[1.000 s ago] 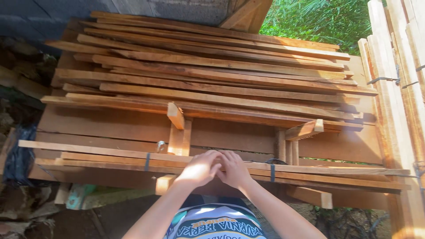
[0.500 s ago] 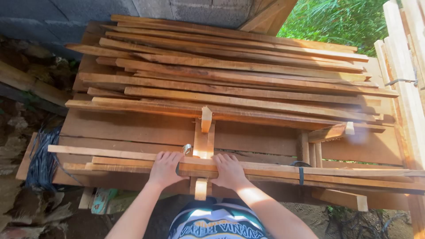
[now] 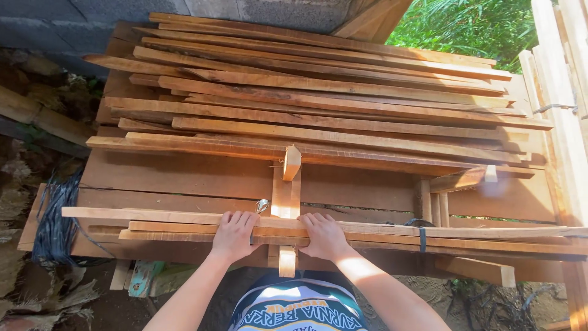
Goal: Bundling long wood planks together using plastic straps.
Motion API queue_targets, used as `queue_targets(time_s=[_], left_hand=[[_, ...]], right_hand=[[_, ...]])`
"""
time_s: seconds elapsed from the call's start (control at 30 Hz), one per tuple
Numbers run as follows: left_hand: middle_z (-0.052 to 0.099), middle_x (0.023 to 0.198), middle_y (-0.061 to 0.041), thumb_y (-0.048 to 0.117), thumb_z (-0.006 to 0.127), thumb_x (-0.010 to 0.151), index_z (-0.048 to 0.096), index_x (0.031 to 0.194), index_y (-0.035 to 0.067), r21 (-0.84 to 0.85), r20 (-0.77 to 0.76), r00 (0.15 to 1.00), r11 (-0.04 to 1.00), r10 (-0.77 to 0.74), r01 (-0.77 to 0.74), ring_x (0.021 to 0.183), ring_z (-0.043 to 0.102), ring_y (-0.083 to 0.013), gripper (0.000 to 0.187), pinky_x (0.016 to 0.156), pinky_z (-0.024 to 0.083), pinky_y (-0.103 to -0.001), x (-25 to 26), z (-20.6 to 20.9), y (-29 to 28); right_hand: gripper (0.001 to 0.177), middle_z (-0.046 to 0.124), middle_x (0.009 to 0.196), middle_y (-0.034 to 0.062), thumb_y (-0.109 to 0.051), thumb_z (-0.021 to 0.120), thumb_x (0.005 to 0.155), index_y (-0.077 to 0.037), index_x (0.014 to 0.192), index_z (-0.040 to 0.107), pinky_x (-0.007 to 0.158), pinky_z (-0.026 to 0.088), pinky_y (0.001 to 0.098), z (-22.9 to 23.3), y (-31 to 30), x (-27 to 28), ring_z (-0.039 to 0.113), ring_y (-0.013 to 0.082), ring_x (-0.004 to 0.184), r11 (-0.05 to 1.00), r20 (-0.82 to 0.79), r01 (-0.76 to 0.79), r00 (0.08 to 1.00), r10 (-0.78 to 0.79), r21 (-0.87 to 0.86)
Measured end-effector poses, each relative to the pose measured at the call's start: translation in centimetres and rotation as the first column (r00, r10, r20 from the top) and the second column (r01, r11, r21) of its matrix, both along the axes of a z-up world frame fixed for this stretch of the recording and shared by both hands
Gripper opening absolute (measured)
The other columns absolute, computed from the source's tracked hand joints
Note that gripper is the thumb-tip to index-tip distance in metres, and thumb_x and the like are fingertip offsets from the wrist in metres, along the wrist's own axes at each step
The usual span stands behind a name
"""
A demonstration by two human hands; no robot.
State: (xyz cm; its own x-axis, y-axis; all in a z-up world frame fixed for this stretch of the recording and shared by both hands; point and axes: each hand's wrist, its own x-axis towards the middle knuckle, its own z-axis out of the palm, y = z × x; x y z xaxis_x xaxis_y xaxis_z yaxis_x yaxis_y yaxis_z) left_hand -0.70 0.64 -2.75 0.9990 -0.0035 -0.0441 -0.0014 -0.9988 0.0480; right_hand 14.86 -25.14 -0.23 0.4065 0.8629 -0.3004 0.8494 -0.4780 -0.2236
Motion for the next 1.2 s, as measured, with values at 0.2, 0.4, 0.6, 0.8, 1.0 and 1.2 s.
queue_targets(time_s=[0.2,0.4,0.6,0.8,1.0,1.2], left_hand=[[0.059,0.118,0.003,0.060,0.087,0.057,0.056,0.128,0.025,-0.034,-0.039,0.999,0.999,0.036,-0.037,0.113,0.056,-0.0161,0.085,0.103,0.039,-0.041,0.0,0.0,0.1],[0.058,0.123,0.002,0.055,0.088,0.059,0.055,0.130,0.025,-0.094,-0.024,0.999,0.994,0.044,-0.046,0.118,0.056,-0.0162,0.084,0.107,0.037,-0.040,-0.3,0.2,0.0],[0.057,0.131,0.003,0.052,0.089,0.063,0.053,0.136,0.025,-0.126,-0.111,0.991,0.988,0.074,-0.088,0.126,0.052,-0.0167,0.086,0.111,0.034,-0.041,0.0,1.9,-0.2],[0.061,0.143,-0.002,0.079,0.061,0.084,0.059,0.138,0.022,-0.391,-0.445,0.882,0.853,0.155,-0.347,0.138,0.053,-0.0201,0.078,0.121,0.028,-0.046,2.8,8.4,-0.4],[0.075,0.118,-0.007,0.043,0.079,0.090,0.069,0.120,0.017,-0.797,-0.451,0.778,0.195,0.438,-0.572,0.113,0.073,-0.0251,0.041,0.099,0.054,-0.038,8.0,11.0,-6.9],[0.081,0.100,-0.005,0.023,0.059,0.096,0.083,0.089,0.010,-0.850,-0.500,0.866,0.184,0.009,-0.493,0.089,0.074,-0.0181,0.027,0.082,0.063,-0.029,11.5,19.4,-19.7]], right_hand=[[0.085,0.061,0.112,-0.0002,-0.063,0.078,0.064,-0.019,0.131,0.050,0.096,0.049,0.0374,0.6,0.4,-0.1,0.062,0.0192,0.114,0.999,-0.005,0.021,1.000,-0.021,0.026],[0.088,0.060,0.114,0.0008,-0.065,0.076,0.066,-0.017,0.135,0.049,0.101,0.047,0.0369,0.7,0.4,-0.2,0.061,0.0195,0.116,1.000,-0.004,0.015,1.000,-0.015,-0.021],[0.084,0.062,0.126,0.0076,-0.061,0.075,0.076,-0.014,0.140,0.050,0.107,0.044,0.0412,5.7,-0.5,1.1,0.059,0.0249,0.126,0.994,-0.151,-0.004,0.988,0.021,0.113],[0.075,0.066,0.129,0.0107,-0.066,0.070,0.084,-0.015,0.138,0.058,0.111,0.041,0.0485,5.2,-8.2,5.2,0.060,0.0299,0.128,0.967,-0.162,0.135,0.982,-0.101,0.216],[0.064,0.075,0.124,0.0076,-0.074,0.044,0.094,-0.026,0.127,0.071,0.106,0.051,0.0429,5.3,-12.4,9.3,0.068,0.0297,0.122,0.824,-0.252,0.418,0.811,-0.528,-0.382],[0.098,0.058,0.149,0.0092,-0.086,0.032,0.082,-0.014,0.140,0.064,0.117,0.042,0.0504,6.2,-10.2,12.5,0.054,0.0341,0.139,0.703,-0.393,0.365,0.632,-0.669,-0.610]])
